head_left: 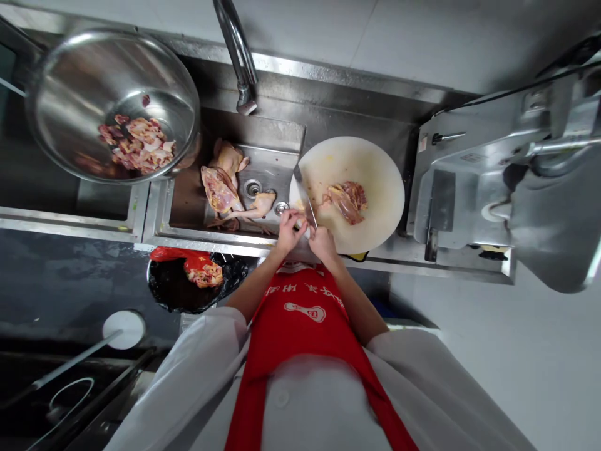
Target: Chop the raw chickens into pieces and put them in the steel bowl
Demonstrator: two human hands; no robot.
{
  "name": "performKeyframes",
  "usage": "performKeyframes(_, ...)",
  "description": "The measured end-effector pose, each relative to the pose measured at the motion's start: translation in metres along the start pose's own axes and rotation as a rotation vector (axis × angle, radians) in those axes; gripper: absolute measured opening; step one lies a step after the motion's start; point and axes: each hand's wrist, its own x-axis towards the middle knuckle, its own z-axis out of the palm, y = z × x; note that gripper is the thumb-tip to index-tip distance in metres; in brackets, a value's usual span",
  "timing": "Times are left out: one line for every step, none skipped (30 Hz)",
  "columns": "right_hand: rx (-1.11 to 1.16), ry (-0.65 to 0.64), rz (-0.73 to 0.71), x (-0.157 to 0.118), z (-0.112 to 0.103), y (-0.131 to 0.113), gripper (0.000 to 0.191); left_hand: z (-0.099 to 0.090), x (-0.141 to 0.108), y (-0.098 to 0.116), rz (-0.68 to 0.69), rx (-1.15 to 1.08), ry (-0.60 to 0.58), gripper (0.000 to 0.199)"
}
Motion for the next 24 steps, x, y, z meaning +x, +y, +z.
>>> performKeyframes(-0.016,-0.042,0.014,0.001,0.006,0.006,0.041,0.002,-0.001,-0.001,0.029,0.01,-0.044,0.016)
performKeyframes(-0.024,-0.052,0.023,0.004,0.01,0.012,0.04,0.003,-0.001,-0.001,0.052,0.018,-0.071,0.015)
performKeyframes(-0.024,-0.041,0.026,0.007,0.013,0.017,0.04,0.004,-0.001,-0.002,0.071,0.024,-0.086,0.014)
performKeyframes(-0.014,-0.028,0.023,0.011,0.014,0.02,0.04,0.005,-0.001,-0.003,0.087,0.028,-0.097,0.015)
performKeyframes(0.006,-0.018,0.013,0.018,0.013,0.02,0.041,0.005,0.0,-0.004,0.1,0.03,-0.108,0.015)
performKeyframes(0.034,-0.009,-0.004,0.025,0.011,0.017,0.042,0.004,0.001,-0.005,0.108,0.032,-0.124,0.016)
performKeyframes(0.066,0.001,-0.019,0.033,0.007,0.013,0.042,0.004,0.003,-0.006,0.115,0.035,-0.142,0.016)
performKeyframes(0.092,0.017,-0.03,0.042,0.003,0.009,0.042,0.004,0.004,-0.007,0.12,0.04,-0.152,0.017)
performKeyframes(0.108,0.043,-0.037,0.049,-0.003,0.006,0.042,0.004,0.005,-0.007,0.124,0.046,-0.154,0.017)
performKeyframes(0.112,0.078,-0.038,0.055,-0.011,0.005,0.042,0.005,0.006,-0.007,0.127,0.053,-0.152,0.017)
performKeyframes(0.109,0.124,-0.04,0.058,-0.02,0.007,0.042,0.008,0.007,-0.005,0.129,0.061,-0.147,0.018)
performKeyframes(0.106,0.178,-0.042,0.059,-0.029,0.012,0.041,0.011,0.009,-0.002,0.133,0.067,-0.141,0.019)
performKeyframes(0.106,0.238,-0.037,0.056,-0.038,0.022,0.041,0.016,0.01,0.003,0.142,0.072,-0.146,0.02)
performKeyframes(0.112,0.291,-0.022,0.051,-0.047,0.034,0.042,0.022,0.012,0.009,0.161,0.075,-0.168,0.021)
performKeyframes(0.124,0.343,0.006,0.044,-0.056,0.049,0.043,0.029,0.016,0.017,0.187,0.078,-0.204,0.021)
performKeyframes(0.138,0.389,0.045,0.035,-0.063,0.065,0.044,0.036,0.021,0.025,0.217,0.085,-0.246,0.022)
performKeyframes(0.156,0.429,0.093,0.026,-0.069,0.082,0.045,0.044,0.028,0.035,0.247,0.1,-0.286,0.022)
performKeyframes(0.175,0.462,0.145,0.016,-0.074,0.099,0.047,0.053,0.037,0.044,0.272,0.124,-0.32,0.022)
performKeyframes(0.199,0.489,0.194,0.007,-0.077,0.116,0.047,0.061,0.047,0.052,0.292,0.157,-0.347,0.022)
performKeyframes(0.228,0.516,0.234,-0.003,-0.078,0.13,0.048,0.068,0.06,0.06,0.308,0.196,-0.37,0.023)
performKeyframes(0.262,0.541,0.264,-0.012,-0.079,0.143,0.05,0.075,0.073,0.066,0.327,0.235,-0.402,0.024)
performKeyframes(0.301,0.561,0.284,-0.02,-0.078,0.153,0.051,0.08,0.085,0.07,0.353,0.268,-0.454,0.024)
performKeyframes(0.339,0.581,0.298,-0.029,-0.076,0.162,0.053,0.084,0.097,0.073,0.389,0.294,-0.527,0.023)
performKeyframes(0.375,0.599,0.312,-0.037,-0.074,0.169,0.054,0.087,0.107,0.075,0.436,0.314,-0.615,0.023)
